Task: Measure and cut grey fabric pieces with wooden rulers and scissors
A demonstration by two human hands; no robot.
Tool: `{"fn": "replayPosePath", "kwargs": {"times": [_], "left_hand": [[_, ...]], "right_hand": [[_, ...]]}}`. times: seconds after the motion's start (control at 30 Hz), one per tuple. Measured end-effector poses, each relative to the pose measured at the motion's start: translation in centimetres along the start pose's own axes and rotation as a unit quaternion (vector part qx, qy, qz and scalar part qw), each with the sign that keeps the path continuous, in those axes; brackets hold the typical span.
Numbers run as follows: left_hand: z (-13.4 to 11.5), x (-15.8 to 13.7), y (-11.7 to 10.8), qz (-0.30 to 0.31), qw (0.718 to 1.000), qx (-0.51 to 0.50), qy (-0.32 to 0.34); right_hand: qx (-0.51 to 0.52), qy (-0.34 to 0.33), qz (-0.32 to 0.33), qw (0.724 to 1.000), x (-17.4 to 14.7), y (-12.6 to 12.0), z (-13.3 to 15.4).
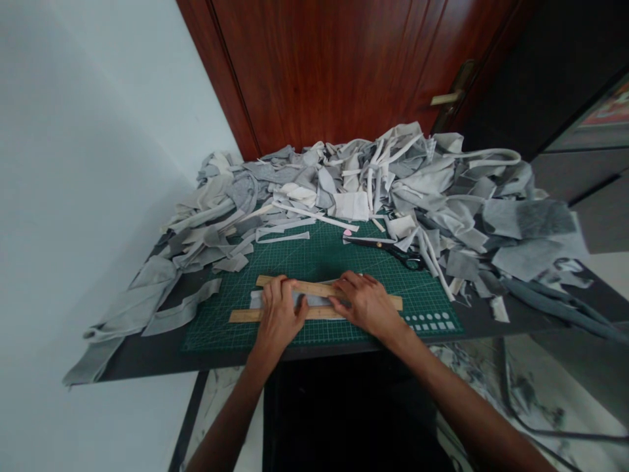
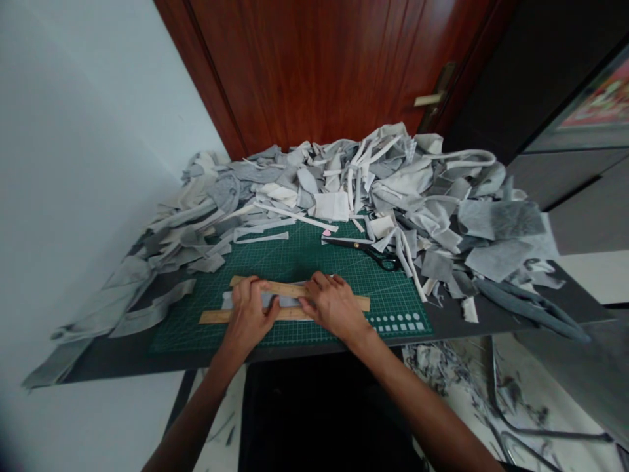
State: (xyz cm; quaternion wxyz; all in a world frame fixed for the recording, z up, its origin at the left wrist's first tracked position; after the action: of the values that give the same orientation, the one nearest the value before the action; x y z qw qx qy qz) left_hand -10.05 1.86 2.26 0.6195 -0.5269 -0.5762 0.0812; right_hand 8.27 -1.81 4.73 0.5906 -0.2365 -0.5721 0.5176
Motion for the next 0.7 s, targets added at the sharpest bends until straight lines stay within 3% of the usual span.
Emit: {"fn": "replayPosePath", "kwargs": {"times": [0.17,0.53,0.7], "left_hand": [[-0.2,0.1,-0.3,0.014,1.000,0.003,-0.012],[-0.3,-0.1,-0.1,0.016,0.999,-0.028,-0.014],[-0.1,-0.1,0.3,0.020,0.996,-0.092,-0.013]], "right_hand": [[0.045,0.018,0.012,0.999,-2.2,0.0,-0.9],[0.124,-0.015,0.054,0.991,-7.8,-4.9,-10.5],[0.070,-0.002,0.045,0.997,-8.2,-4.8,-10.7]]}}
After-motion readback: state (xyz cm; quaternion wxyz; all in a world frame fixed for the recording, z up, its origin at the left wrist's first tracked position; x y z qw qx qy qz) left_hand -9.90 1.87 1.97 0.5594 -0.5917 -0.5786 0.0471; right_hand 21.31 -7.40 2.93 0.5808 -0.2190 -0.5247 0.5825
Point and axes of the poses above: each hand's wrist, its own x-axis towards the middle knuckle, its own y-axis out of the palm, z = x × y, the point moved 6 cm from there along x, towards the middle knuckle, and after that the axes turned 10 degrees about -z, right-handed, at the moved point
